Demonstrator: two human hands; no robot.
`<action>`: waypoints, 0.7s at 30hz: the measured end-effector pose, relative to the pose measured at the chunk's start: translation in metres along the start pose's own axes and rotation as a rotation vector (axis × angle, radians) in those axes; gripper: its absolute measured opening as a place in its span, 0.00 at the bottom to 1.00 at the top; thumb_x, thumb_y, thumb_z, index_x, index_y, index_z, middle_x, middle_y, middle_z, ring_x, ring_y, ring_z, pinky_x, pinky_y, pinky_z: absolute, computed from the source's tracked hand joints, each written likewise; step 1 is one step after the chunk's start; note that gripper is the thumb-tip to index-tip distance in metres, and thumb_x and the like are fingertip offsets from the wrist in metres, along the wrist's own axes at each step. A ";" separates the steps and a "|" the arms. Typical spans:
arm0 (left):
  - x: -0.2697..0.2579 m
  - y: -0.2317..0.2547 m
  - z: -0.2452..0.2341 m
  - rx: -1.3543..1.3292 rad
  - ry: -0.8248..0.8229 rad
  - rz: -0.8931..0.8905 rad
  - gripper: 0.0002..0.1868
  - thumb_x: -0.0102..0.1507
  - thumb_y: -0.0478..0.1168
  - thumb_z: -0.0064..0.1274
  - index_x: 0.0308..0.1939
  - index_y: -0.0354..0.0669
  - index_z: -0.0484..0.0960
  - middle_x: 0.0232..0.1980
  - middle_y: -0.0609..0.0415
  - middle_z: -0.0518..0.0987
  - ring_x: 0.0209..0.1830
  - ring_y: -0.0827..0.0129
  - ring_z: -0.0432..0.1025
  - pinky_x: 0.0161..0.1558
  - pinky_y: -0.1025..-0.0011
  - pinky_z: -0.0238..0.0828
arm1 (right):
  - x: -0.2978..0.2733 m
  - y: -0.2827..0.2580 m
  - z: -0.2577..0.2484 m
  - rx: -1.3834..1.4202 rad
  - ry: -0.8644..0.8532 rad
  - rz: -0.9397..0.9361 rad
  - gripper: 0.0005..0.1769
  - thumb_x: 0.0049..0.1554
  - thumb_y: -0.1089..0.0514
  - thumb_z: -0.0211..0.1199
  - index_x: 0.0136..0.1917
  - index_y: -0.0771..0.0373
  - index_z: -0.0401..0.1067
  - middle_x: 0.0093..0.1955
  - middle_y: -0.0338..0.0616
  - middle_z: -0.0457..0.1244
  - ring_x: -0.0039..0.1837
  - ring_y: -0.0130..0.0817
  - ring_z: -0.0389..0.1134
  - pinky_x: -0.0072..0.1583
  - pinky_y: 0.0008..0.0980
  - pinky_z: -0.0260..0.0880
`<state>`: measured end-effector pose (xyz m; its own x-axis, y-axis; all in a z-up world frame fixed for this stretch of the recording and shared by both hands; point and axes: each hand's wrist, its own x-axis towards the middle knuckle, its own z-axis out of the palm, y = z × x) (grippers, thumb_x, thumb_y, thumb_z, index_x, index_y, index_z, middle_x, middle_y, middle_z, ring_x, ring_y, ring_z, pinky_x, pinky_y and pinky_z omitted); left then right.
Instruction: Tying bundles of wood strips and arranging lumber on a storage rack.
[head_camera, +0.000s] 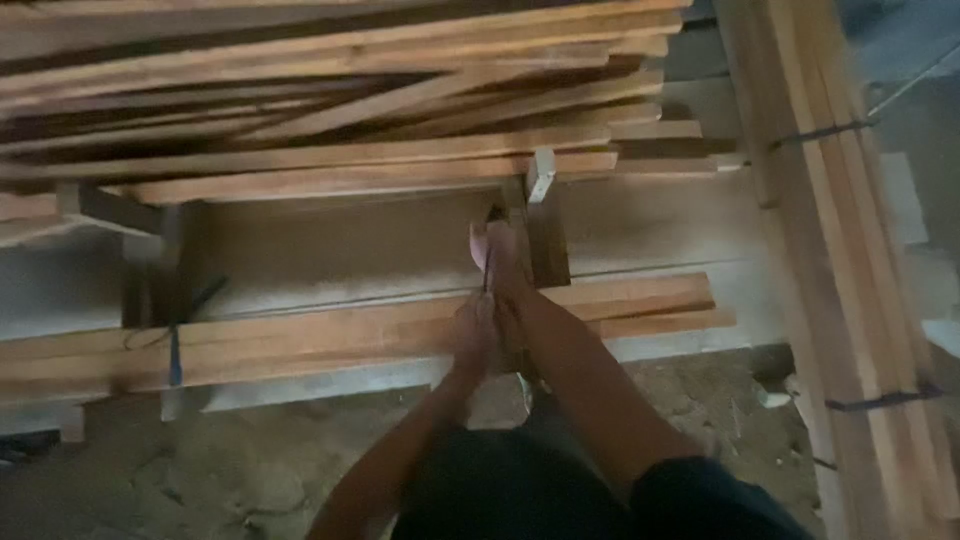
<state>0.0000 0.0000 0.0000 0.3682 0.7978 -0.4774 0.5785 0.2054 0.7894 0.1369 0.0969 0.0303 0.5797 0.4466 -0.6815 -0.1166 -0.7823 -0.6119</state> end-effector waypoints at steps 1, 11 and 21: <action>-0.064 -0.066 0.086 -0.005 -0.004 -0.004 0.26 0.74 0.63 0.34 0.48 0.51 0.81 0.47 0.51 0.82 0.51 0.59 0.79 0.52 0.54 0.70 | 0.021 0.024 0.021 -0.006 0.002 0.005 0.40 0.62 0.38 0.59 0.75 0.70 0.62 0.77 0.58 0.57 0.80 0.51 0.56 0.76 0.52 0.55; -0.030 0.081 -0.061 -0.433 -0.086 -0.014 0.19 0.67 0.56 0.51 0.48 0.48 0.84 0.46 0.47 0.82 0.45 0.57 0.76 0.45 0.56 0.71 | 0.101 0.073 0.047 -0.191 -0.021 -0.301 0.40 0.57 0.25 0.46 0.21 0.58 0.64 0.22 0.43 0.57 0.27 0.34 0.60 0.35 0.39 0.60; -0.023 0.002 -0.018 0.181 -0.050 0.544 0.21 0.75 0.46 0.38 0.64 0.37 0.75 0.58 0.33 0.80 0.55 0.44 0.76 0.51 0.50 0.78 | 0.074 0.065 0.039 -0.988 -0.083 -0.755 0.23 0.63 0.53 0.54 0.45 0.77 0.78 0.48 0.69 0.70 0.57 0.63 0.71 0.51 0.54 0.72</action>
<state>-0.0203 -0.0077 0.0193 0.6789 0.7330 -0.0421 0.4101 -0.3310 0.8499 0.1405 0.0961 -0.0759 0.1809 0.9242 -0.3364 0.9000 -0.2935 -0.3222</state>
